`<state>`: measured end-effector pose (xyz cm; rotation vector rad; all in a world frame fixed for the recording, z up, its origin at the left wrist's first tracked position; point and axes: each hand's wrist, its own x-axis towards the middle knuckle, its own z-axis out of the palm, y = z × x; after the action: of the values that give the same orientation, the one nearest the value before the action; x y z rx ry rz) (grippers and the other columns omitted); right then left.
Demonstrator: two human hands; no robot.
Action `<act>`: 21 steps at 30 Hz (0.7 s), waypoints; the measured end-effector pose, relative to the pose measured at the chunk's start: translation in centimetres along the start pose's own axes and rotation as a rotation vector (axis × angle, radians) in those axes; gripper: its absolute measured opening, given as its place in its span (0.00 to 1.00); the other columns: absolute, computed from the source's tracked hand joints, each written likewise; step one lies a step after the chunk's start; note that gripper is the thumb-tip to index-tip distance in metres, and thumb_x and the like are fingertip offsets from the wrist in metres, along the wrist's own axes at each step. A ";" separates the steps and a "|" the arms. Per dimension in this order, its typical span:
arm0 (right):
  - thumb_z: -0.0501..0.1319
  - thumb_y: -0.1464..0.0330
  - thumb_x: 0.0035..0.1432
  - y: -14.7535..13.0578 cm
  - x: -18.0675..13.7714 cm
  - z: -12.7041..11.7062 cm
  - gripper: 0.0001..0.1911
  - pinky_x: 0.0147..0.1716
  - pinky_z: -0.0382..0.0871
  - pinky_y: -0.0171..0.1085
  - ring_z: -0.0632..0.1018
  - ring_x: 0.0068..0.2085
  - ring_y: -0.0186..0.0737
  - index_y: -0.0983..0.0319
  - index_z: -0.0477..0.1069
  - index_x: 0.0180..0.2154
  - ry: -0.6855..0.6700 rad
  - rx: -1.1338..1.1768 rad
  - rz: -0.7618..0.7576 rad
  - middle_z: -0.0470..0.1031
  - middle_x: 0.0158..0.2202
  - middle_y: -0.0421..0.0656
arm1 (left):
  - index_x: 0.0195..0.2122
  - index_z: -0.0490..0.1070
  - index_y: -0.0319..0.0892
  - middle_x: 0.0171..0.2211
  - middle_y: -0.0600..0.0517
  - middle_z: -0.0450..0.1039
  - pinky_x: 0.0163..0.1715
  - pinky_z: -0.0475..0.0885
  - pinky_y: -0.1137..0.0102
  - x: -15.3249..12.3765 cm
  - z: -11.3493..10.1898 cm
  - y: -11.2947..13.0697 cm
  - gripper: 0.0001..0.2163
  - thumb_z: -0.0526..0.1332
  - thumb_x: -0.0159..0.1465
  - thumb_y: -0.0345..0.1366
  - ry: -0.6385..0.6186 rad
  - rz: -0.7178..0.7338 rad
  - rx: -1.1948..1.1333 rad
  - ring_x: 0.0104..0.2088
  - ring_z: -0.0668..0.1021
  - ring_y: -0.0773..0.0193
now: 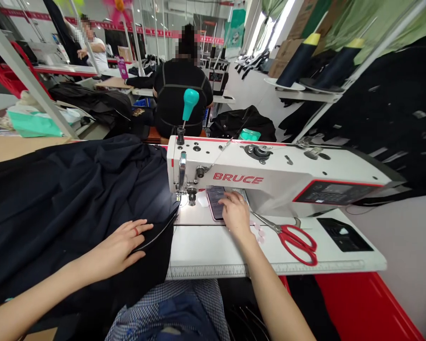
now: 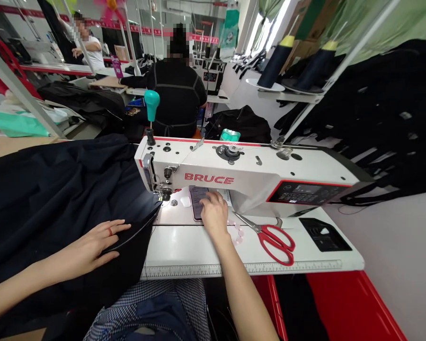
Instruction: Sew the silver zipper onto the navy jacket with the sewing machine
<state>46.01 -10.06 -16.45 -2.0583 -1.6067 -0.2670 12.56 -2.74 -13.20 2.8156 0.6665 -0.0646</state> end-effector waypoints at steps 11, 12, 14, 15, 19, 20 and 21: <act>0.47 0.80 0.48 -4.9 -3.3 -2.3 0.17 0.42 0.68 0.41 0.73 0.41 0.42 0.62 0.72 0.32 -0.034 0.179 -0.106 0.75 0.36 0.46 | 0.34 0.70 0.41 0.43 0.47 0.72 0.49 0.68 0.66 -0.5 -1.5 1.2 0.08 0.51 0.62 0.34 0.110 -0.003 -0.028 0.47 0.72 0.60; 0.46 0.79 0.49 -6.4 -5.4 -2.4 0.17 0.37 0.70 0.37 0.75 0.36 0.38 0.61 0.71 0.30 -0.050 0.233 -0.141 0.75 0.32 0.44 | 0.35 0.69 0.41 0.40 0.47 0.73 0.46 0.69 0.67 -0.5 -1.9 1.1 0.09 0.50 0.62 0.34 0.115 -0.038 -0.022 0.44 0.74 0.60; 0.45 0.78 0.50 -9.2 -10.1 -1.7 0.15 0.28 0.70 0.32 0.74 0.27 0.34 0.60 0.69 0.26 -0.140 0.497 -0.247 0.72 0.24 0.41 | 0.37 0.68 0.41 0.34 0.47 0.74 0.38 0.71 0.67 -0.5 -2.8 0.7 0.11 0.47 0.63 0.35 0.114 -0.133 0.016 0.36 0.76 0.60; 0.46 0.77 0.50 -10.4 -12.3 -1.0 0.14 0.26 0.69 0.32 0.73 0.26 0.34 0.60 0.68 0.26 -0.210 0.629 -0.274 0.72 0.23 0.40 | 0.38 0.67 0.41 0.32 0.48 0.73 0.35 0.71 0.67 -0.4 -3.4 0.5 0.12 0.46 0.64 0.36 0.118 -0.178 0.045 0.34 0.77 0.60; 0.51 0.75 0.51 -13.7 -17.7 3.1 0.13 0.31 0.72 0.35 0.77 0.33 0.38 0.63 0.69 0.38 -0.423 0.738 0.036 0.75 0.32 0.45 | 0.42 0.65 0.41 0.35 0.47 0.73 0.32 0.71 0.66 0.6 -4.7 1.1 0.13 0.44 0.64 0.33 0.154 -0.235 0.160 0.34 0.77 0.57; 0.52 0.74 0.52 -14.3 -18.0 4.1 0.14 0.31 0.72 0.35 0.77 0.35 0.40 0.65 0.68 0.42 -0.479 0.733 0.099 0.75 0.36 0.48 | 0.42 0.65 0.41 0.36 0.47 0.73 0.33 0.71 0.66 1.0 -4.7 1.7 0.13 0.44 0.63 0.33 0.158 -0.230 0.174 0.35 0.77 0.57; 0.53 0.73 0.53 -15.0 -18.0 5.0 0.15 0.32 0.72 0.35 0.77 0.38 0.41 0.66 0.66 0.44 -0.533 0.733 0.129 0.75 0.38 0.49 | 0.43 0.65 0.41 0.37 0.46 0.73 0.33 0.71 0.66 1.4 -4.6 2.4 0.13 0.44 0.63 0.32 0.154 -0.222 0.177 0.36 0.77 0.58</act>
<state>25.98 -20.23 -24.80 -1.6868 -1.5127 0.8601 14.83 -3.07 -8.36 2.9223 1.0566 0.0563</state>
